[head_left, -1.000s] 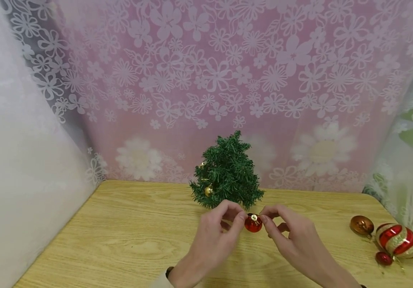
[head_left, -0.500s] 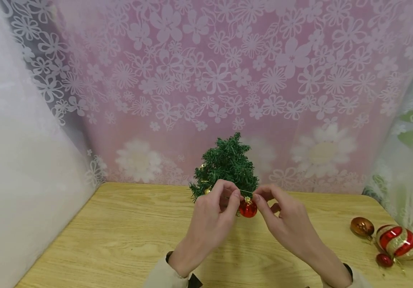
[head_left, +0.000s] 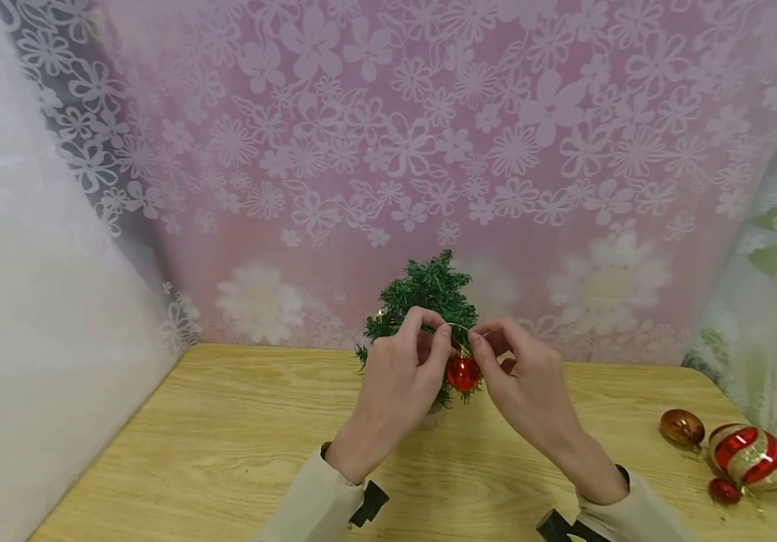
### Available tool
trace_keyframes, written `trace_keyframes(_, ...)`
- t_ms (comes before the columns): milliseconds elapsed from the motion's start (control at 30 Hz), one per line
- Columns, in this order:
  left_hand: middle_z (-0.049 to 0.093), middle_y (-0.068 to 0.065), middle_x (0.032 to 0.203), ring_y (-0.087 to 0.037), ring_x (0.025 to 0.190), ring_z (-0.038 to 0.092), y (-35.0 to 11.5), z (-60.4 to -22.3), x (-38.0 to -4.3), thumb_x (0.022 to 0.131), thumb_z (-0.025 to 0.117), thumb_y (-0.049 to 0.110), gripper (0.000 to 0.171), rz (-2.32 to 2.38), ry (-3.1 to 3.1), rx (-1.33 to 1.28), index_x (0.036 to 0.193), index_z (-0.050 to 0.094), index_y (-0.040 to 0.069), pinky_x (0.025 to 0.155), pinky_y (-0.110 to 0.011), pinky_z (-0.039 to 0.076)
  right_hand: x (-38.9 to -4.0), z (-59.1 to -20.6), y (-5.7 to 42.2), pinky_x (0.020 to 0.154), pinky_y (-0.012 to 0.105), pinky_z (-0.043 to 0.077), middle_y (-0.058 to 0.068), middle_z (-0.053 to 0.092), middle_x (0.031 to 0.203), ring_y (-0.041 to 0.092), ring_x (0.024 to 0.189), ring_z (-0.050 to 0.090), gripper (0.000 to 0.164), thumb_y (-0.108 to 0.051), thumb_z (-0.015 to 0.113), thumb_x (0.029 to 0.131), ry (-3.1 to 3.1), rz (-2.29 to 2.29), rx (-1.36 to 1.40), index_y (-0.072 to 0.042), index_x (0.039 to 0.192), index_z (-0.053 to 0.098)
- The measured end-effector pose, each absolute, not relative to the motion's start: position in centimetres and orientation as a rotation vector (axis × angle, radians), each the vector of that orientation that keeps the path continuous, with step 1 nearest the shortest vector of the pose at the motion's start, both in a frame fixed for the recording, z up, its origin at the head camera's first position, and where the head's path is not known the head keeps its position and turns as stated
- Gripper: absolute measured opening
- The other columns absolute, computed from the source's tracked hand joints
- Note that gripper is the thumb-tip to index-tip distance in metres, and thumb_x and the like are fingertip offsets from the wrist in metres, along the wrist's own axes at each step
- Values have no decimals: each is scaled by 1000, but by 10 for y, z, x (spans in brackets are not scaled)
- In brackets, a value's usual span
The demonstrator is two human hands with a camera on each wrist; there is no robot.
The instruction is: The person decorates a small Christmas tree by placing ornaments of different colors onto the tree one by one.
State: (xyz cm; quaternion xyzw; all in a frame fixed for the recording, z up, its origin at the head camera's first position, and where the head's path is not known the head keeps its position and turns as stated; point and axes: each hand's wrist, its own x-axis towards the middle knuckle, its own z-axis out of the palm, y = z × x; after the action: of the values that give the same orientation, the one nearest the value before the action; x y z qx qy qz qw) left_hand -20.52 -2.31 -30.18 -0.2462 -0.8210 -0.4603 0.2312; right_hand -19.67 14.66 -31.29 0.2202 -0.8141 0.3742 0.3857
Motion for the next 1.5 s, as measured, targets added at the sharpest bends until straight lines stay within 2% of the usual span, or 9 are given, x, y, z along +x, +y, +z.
trace_keyframes(133,75,5,78,-1,44,48,-22,-298,-209,108,53,27,14,-1269,-2279,-651,108,61,16,42,-22,39,-201,-313,144,52,16,41,-3,64,72,-1,61,52,7,-2,68,96,-2083,979,520,-7,101,69)
trace_keyframes(300,72,4,73,-6,37,39,-20,-294,-213,108,53,26,14,-1226,-2290,-649,107,62,15,38,-22,32,-204,-311,142,53,18,42,-2,64,71,0,60,53,4,-6,66,98,-2110,1006,466,-8,101,68)
trace_keyframes(500,74,-1,77,-5,36,39,-22,-293,-215,107,54,25,15,-1157,-2337,-641,105,65,14,37,-20,30,-204,-308,142,58,20,48,0,68,77,7,69,60,5,-10,64,100,-2199,1033,398,-9,102,69)
trace_keyframes(733,75,3,80,2,44,43,-24,-295,-214,105,57,25,14,-971,-2375,-677,104,68,16,41,-19,35,-202,-309,145,62,24,49,-2,68,82,8,75,61,5,-11,64,100,-2315,1005,414,-12,102,69)
trace_keyframes(867,74,5,80,2,49,47,-24,-296,-214,105,58,25,12,-926,-2343,-685,104,68,17,44,-17,36,-201,-311,148,61,24,49,-3,70,84,8,77,62,6,-11,65,100,-2321,1008,436,-14,102,70)
trace_keyframes(1000,74,6,84,-1,61,60,-24,-298,-214,103,61,22,10,-863,-2207,-700,106,69,17,51,-15,43,-197,-310,153,60,23,50,-3,71,88,6,80,62,9,-13,66,100,-2312,1038,450,-15,106,72)
trace_keyframes(1133,74,2,101,-9,83,68,-24,-301,-214,101,63,18,16,-723,-2052,-766,114,72,15,66,-20,53,-192,-310,163,60,23,51,-4,71,90,2,80,61,11,-13,68,99,-2298,1012,467,-15,108,72)
trace_keyframes(1333,70,0,124,-19,110,65,-24,-306,-212,101,62,23,27,-449,-1995,-785,126,73,21,81,-33,52,-186,-318,188,61,21,52,-4,72,92,-6,82,59,14,-10,70,97,-2313,918,465,-17,109,72)
trace_keyframes(1500,68,2,129,-20,115,63,-25,-310,-211,101,63,23,29,-385,-2013,-767,129,72,23,85,-34,52,-180,-324,211,61,18,50,-2,72,93,-10,83,57,15,-12,71,97,-2351,894,401,-17,111,72)
